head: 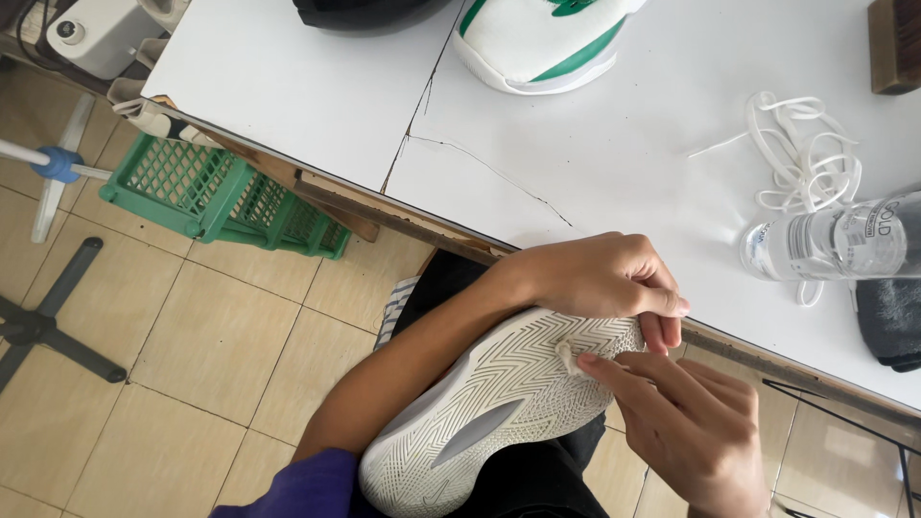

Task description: The person cleans the white sole of a green and white sneaker using a small white cloth. They hold the shoe in their left hand and rub the textured bottom with the cloth in their right hand, focusing on the tread pattern.

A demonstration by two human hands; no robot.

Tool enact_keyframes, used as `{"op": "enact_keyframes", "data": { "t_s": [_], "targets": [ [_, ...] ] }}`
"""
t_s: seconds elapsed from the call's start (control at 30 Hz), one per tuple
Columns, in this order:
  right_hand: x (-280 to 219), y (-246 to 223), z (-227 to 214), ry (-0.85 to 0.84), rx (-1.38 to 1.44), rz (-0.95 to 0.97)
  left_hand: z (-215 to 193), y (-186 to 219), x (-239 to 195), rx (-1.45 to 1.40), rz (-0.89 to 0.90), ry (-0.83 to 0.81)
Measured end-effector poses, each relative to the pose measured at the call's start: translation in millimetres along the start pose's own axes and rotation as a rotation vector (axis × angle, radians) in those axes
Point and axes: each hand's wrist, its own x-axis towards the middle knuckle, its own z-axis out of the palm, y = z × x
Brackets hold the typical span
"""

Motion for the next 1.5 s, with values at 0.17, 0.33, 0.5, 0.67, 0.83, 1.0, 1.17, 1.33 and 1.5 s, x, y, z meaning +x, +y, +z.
{"op": "enact_keyframes", "data": {
  "t_s": [0.17,0.33,0.5,0.67,0.83,1.0,1.17,1.33,1.5],
  "targets": [
    [17.6,-3.4,-12.4,-0.035,-0.092,-0.11,0.1,4.6,-5.8,0.146,-0.05,0.014],
    [17.6,-5.5,-19.2,-0.14,-0.285,-0.281,2.6,2.5,5.1,0.286,-0.18,0.04],
    [27.6,-8.8,-16.9,-0.115,-0.364,-0.427,6.3,14.3,3.9,0.305,-0.304,0.063],
    [28.5,-4.0,-8.8,-0.087,-0.233,-0.4,5.7,3.3,8.1,0.326,-0.257,0.052],
    [19.3,0.2,-18.4,-0.118,-0.15,-0.336,6.3,-2.7,8.8,0.334,-0.212,0.029],
    [15.3,3.7,-21.9,-0.146,-0.245,-0.356,5.3,-2.3,8.5,0.344,-0.198,0.034],
    [14.1,-2.4,-1.0,-0.062,-0.287,-0.413,7.9,4.6,8.4,0.326,-0.275,0.063],
    [-13.6,7.7,21.4,-0.06,0.146,0.228,3.1,-5.6,7.5,0.316,-0.2,0.063],
    [-16.7,3.1,2.7,0.052,0.174,0.333,2.9,-11.5,10.3,0.325,-0.143,0.056]
  ]
}}
